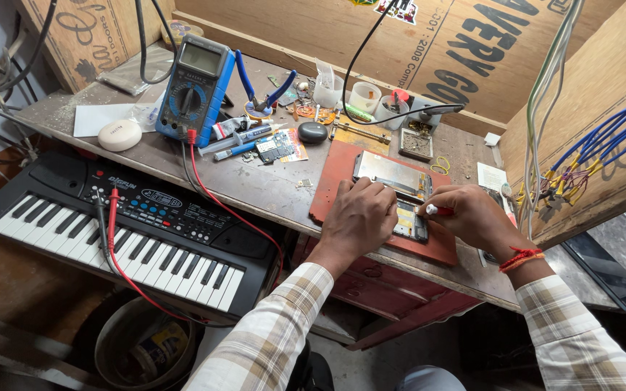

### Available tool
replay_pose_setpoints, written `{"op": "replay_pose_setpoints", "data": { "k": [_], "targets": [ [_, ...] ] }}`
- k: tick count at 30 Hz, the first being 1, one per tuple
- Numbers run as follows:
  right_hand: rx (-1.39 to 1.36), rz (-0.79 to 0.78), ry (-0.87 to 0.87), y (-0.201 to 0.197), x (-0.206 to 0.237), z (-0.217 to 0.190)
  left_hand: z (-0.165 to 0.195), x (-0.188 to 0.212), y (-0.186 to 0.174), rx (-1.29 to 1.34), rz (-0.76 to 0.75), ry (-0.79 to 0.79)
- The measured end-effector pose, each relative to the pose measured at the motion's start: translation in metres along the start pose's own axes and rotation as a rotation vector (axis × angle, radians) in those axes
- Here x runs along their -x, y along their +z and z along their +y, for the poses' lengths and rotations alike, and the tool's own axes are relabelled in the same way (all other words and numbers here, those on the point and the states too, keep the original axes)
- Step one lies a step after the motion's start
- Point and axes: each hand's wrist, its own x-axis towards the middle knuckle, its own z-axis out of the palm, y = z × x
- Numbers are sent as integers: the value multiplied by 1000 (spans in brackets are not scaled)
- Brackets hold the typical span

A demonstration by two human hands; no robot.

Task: The person uses a red-handled screwdriver to loosen and remove screws from a disassembled mobile phone chassis on a workbench. They then lift the phone screen assembly and set it aside, leaving the internal components exposed.

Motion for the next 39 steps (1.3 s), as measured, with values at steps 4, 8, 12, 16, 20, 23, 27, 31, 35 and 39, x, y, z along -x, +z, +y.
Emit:
{"op": "replay_pose_setpoints", "data": {
  "k": [4,8,12,16,20,23,27,31,35,39],
  "targets": [
    [23,17,-8,-1,2,-2,0,0,-1,-3,0,0],
    [37,27,-66,1,3,-2,0,0,-1,5,4,3],
    [54,30,-82,2,3,0,0,0,0,-3,-1,2],
    [21,46,-95,4,4,3,-1,0,0,9,-5,-5],
    [-20,68,-131,6,6,5,-1,1,0,0,8,6],
    [-101,65,139,5,7,5,-1,0,-1,6,-5,1],
    [-129,92,248,-8,6,4,-1,0,-1,-5,-57,26],
    [-300,249,42,-17,3,-4,0,0,-4,18,-114,111],
    [-457,297,165,-18,4,-9,2,-1,-7,-10,-194,136],
    [-550,470,103,-2,13,-7,1,-2,-9,-42,-246,132]
  ]
}}
